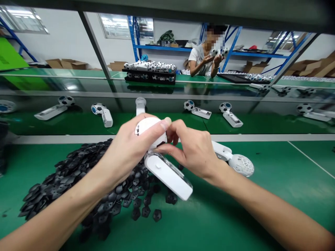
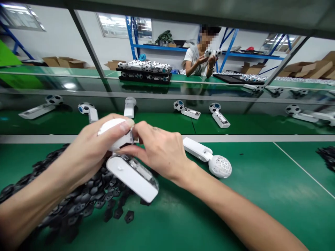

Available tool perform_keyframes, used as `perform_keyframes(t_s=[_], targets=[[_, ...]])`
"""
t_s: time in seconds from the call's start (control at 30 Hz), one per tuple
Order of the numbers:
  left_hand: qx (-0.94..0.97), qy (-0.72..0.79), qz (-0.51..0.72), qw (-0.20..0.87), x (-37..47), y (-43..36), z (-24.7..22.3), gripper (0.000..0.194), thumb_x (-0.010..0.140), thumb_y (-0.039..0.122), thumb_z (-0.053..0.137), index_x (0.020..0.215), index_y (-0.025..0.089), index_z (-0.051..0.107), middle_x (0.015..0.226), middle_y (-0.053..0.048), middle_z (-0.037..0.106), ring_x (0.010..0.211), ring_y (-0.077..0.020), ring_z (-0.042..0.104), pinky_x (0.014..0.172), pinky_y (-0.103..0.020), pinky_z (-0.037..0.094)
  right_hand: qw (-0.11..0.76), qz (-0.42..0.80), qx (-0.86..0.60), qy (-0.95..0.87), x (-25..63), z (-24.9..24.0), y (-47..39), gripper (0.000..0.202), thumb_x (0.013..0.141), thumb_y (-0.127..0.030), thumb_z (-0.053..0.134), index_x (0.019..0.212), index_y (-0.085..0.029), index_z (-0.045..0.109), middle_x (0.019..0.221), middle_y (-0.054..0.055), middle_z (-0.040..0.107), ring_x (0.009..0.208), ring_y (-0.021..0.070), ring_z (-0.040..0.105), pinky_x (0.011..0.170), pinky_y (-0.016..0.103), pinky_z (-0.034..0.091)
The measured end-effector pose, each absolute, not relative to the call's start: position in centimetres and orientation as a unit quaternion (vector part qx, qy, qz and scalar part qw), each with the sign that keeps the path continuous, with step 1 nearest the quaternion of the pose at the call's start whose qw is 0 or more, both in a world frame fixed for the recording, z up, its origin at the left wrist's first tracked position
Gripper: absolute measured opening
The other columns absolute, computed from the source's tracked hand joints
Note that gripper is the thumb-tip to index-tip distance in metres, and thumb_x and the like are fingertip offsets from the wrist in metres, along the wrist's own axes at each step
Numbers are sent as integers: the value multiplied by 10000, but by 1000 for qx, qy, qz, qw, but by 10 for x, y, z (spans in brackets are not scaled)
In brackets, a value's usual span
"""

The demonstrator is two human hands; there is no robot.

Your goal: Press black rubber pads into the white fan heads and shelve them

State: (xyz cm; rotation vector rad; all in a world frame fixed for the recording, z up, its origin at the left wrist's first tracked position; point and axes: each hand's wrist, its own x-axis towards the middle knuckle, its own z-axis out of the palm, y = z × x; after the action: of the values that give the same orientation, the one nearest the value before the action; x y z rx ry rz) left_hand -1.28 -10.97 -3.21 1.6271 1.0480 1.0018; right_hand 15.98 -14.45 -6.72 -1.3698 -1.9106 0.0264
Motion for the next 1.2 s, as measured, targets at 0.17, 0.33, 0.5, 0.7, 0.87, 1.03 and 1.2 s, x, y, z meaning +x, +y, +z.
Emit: perform_keyframes(t_s=[0.17, 0.33, 0.5, 0.7, 0.87, 1.03, 1.2], targets=[[722, 416, 484, 269, -22, -100, -25, 444, 816, 582, 847, 1043, 241, 674, 930, -13, 659, 704, -161, 590, 553, -243, 430, 192, 139, -578, -781, 199, -52, -130, 130, 972, -315, 773, 862, -247, 762, 853, -22, 798, 755, 181, 695, 620, 283, 373], [784, 380, 428, 240, -20, -86, -45, 389, 795, 513, 839, 1036, 240, 702, 953, -35, 704, 696, -185, 600, 576, -274, 429, 8, 220, -566, -795, 213, -64, -125, 102, 848, -201, 874, 928, -252, 836, 831, -12, 812, 718, 186, 708, 626, 283, 419], [852, 302, 369, 215, -7, -85, -60, 288, 828, 389, 782, 1058, 235, 698, 1046, -36, 744, 878, -223, 680, 758, -296, 486, -11, 230, -565, -792, 198, -75, -124, 112, 814, -189, 898, 887, -234, 827, 825, 7, 799, 817, 223, 718, 622, 295, 385], [846, 232, 433, 206, 10, -84, -74, 228, 811, 243, 730, 1030, 198, 683, 995, -26, 721, 822, -179, 662, 687, -284, 471, -26, 288, -562, -775, 201, -76, -116, 116, 796, -201, 878, 785, -213, 763, 753, -19, 772, 727, 181, 685, 606, 271, 403], [782, 274, 508, 236, 12, -79, -77, 228, 785, 247, 783, 985, 205, 684, 900, 8, 709, 682, -133, 604, 573, -242, 437, 49, 288, -562, -774, 211, -64, -114, 111, 868, -131, 693, 958, -189, 721, 777, -8, 771, 699, 163, 711, 608, 247, 444], [739, 307, 517, 303, 9, -72, -73, 174, 825, 340, 774, 903, 204, 699, 815, 1, 692, 657, -149, 608, 562, -245, 456, 201, 334, -565, -727, 220, -48, -115, 94, 892, -140, 679, 946, -172, 750, 790, 3, 797, 758, 166, 775, 660, 219, 526], [677, 332, 507, 417, -3, -65, -72, 234, 919, 429, 712, 896, 196, 708, 818, -32, 721, 666, -182, 639, 585, -277, 485, 313, 403, -540, -670, 225, -42, -119, 156, 849, -222, 821, 998, -180, 833, 865, 18, 841, 844, 194, 802, 702, 221, 578]])
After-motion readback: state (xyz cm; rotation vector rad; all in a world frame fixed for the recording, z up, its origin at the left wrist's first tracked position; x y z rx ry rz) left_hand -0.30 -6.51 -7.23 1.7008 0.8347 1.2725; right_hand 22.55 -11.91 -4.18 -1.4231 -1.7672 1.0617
